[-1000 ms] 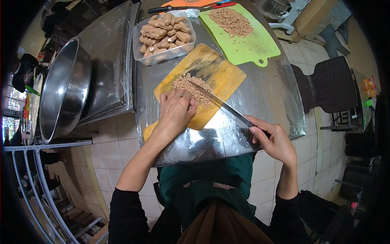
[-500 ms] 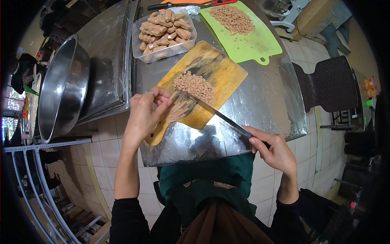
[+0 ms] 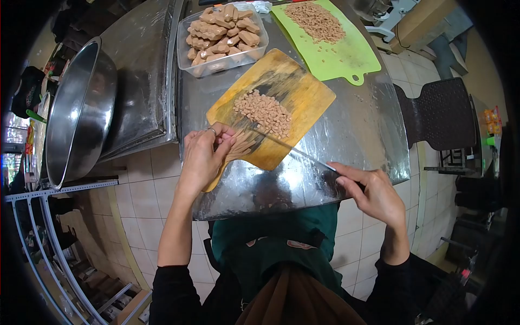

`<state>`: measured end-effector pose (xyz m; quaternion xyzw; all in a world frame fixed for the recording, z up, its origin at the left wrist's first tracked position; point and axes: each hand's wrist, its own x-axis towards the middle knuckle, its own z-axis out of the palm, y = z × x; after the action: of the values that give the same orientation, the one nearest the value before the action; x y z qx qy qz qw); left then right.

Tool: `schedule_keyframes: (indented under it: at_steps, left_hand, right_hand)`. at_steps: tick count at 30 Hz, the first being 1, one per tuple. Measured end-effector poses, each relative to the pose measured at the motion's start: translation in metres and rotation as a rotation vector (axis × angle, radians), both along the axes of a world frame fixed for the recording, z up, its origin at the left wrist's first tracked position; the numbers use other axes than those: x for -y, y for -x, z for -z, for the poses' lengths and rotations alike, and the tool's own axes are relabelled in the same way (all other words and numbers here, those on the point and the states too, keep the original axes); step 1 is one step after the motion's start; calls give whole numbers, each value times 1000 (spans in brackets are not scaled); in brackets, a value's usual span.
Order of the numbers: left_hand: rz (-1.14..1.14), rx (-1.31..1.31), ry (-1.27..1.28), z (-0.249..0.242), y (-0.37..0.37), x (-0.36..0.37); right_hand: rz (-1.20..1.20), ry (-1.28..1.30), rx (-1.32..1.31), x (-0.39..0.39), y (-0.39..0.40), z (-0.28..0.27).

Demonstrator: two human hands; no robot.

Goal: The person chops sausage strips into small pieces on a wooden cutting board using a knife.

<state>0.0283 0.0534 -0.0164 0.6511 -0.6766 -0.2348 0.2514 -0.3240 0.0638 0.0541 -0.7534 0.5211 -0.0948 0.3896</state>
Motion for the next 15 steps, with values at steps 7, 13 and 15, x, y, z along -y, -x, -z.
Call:
schedule_keyframes:
  at_steps: [7, 13, 15]
  left_hand:
    - [19, 16, 20, 3, 1, -1]
    - [81, 52, 56, -8, -5, -20]
    - [89, 48, 24, -8, -9, -26]
  right_hand:
    - [73, 33, -8, 10, 2, 5]
    - [70, -37, 55, -6, 1, 8]
    - [68, -42, 84, -9, 0, 15]
